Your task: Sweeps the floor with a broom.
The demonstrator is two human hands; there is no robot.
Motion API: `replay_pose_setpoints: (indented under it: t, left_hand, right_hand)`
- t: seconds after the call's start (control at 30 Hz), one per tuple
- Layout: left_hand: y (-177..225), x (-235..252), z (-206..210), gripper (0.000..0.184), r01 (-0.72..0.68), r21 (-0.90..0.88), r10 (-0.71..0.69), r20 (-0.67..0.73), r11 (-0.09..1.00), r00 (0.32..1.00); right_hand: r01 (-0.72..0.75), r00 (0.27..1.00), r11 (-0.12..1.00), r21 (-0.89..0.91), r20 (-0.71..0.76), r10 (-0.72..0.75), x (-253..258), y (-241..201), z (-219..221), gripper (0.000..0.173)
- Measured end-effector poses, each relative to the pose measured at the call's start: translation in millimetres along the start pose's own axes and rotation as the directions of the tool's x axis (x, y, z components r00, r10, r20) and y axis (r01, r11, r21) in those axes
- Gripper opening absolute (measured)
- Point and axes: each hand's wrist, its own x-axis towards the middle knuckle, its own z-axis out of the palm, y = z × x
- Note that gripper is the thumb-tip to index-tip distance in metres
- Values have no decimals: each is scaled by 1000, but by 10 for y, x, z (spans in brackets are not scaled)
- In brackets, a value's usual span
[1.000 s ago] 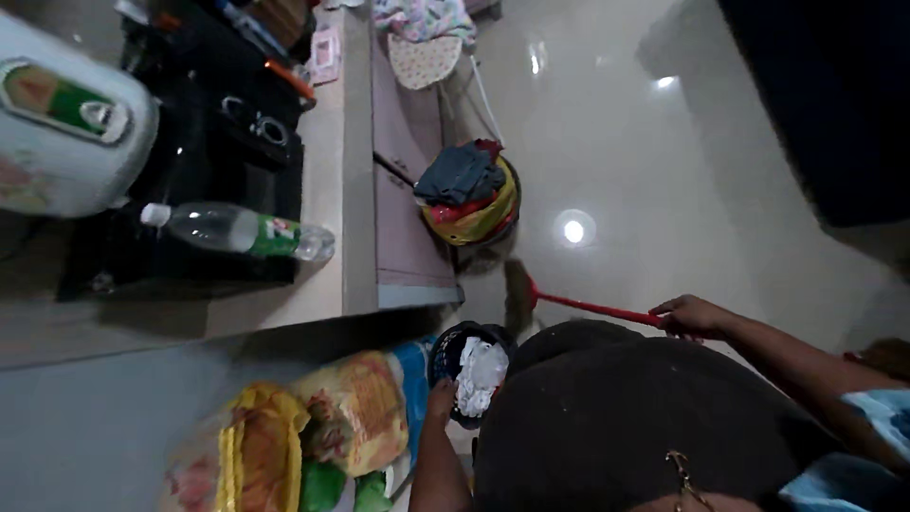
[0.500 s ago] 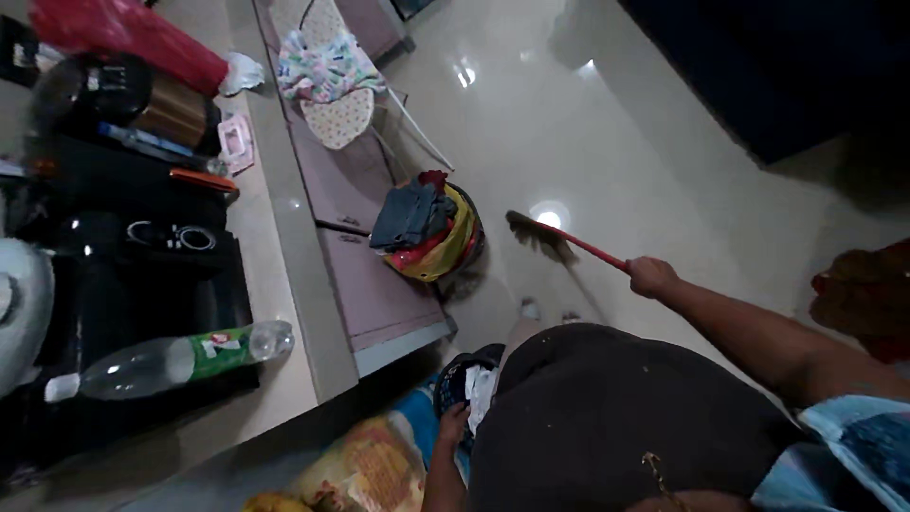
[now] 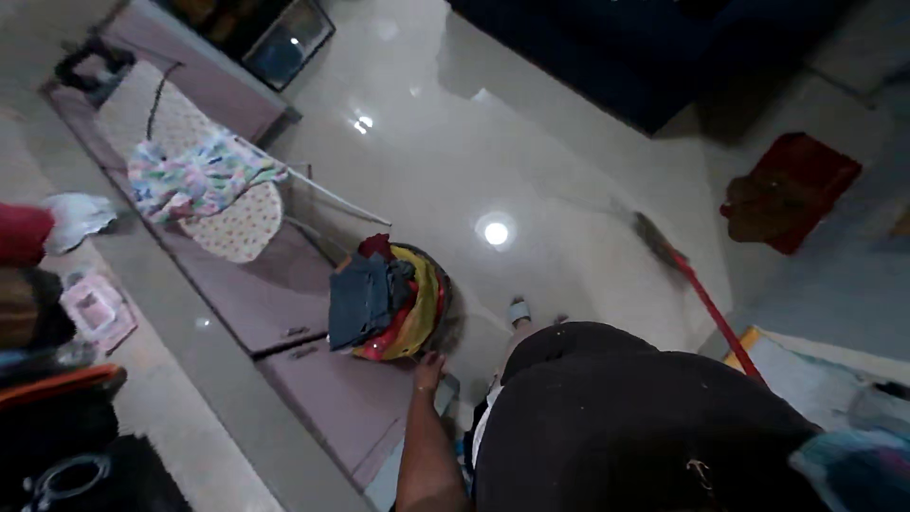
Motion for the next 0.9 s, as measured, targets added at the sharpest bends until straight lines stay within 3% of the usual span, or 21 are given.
replay_pose_setpoints:
  t: [0.03, 0.07, 0.1, 0.13, 0.17, 0.2, 0.23, 0.27, 0.3, 0.33, 0.4, 0.47, 0.53, 0.6, 0.67, 0.77, 0.9]
  left_hand:
    - [197, 60, -73, 46, -38, 39, 38, 1, 999, 999]
    - [364, 119, -140, 46, -73, 92, 72, 16, 993, 997]
    - [524, 162, -194, 47, -102, 145, 97, 44, 984, 994]
    - [661, 194, -232, 47, -126, 204, 114, 70, 971, 991]
    - [767, 222, -259, 48, -147, 260, 126, 95, 954, 987]
    - [852, 237, -281, 48, -163, 301, 132, 121, 939, 984]
    - [905, 256, -303, 48, -174, 333, 134, 141, 927, 981]
    - [924, 283, -328, 48, -182, 354, 134, 158, 917, 978]
    - [916, 325, -350, 48, -191, 372, 135, 171, 909, 976]
    - [894, 364, -367, 48, -194, 376, 134, 180, 906, 975]
    - [825, 430, -402, 46, -185, 368, 122, 189, 911, 974]
    - [781, 456, -453, 45, -173, 371, 101, 205, 912, 974]
    - [748, 486, -484, 45, -176, 410, 88, 224, 895, 971]
    - [785, 511, -522, 45, -185, 460, 84, 231, 869, 969]
    - [887, 536, -573, 45, -179, 500, 87, 203, 847, 975]
    - [993, 677, -605, 45, -198, 445, 136, 168, 873, 976]
    - [1110, 809, -510, 43, -183, 433, 131, 148, 883, 980]
  right_hand:
    - [-3, 981, 1000, -18, 195, 6, -25, -116, -109, 42]
    - [-127, 920, 990, -61, 365, 141, -50, -457, -238, 45]
    - [-236, 870, 969, -66, 429, 241, -89, -815, -328, 44]
    - [-214, 911, 977, 26, 366, 190, -119, -946, -262, 40]
    - [39, 972, 973, 228, 219, -90, -6, -728, -21, 36]
    - [-29, 954, 962, 270, 295, -54, 184, -774, 151, 36]
    - [278, 956, 849, 450, -44, -291, 456, -486, 775, 33]
    - [-2, 964, 905, 424, 243, -111, 599, -698, 822, 31]
    - [-230, 890, 913, 338, 453, 57, 688, -1006, 837, 30]
    - [-301, 821, 919, 256, 560, 113, 687, -1324, 847, 28]
    - [-221, 762, 952, 214, 647, 31, 572, -1879, 846, 27]
    - [-164, 729, 941, 297, 679, -88, 585, -2307, 890, 26]
    - [-215, 705, 884, 416, 692, -154, 746, -2586, 1030, 22]
    - [-264, 696, 818, 511, 688, -205, 874, -2735, 1111, 28]
    - [-221, 709, 807, 547, 658, -252, 899, -2686, 1020, 39]
    - [-104, 776, 854, 510, 579, -251, 932, -2153, 633, 49]
    - [-170, 885, 895, 413, 463, -45, 817, -1036, 225, 57]
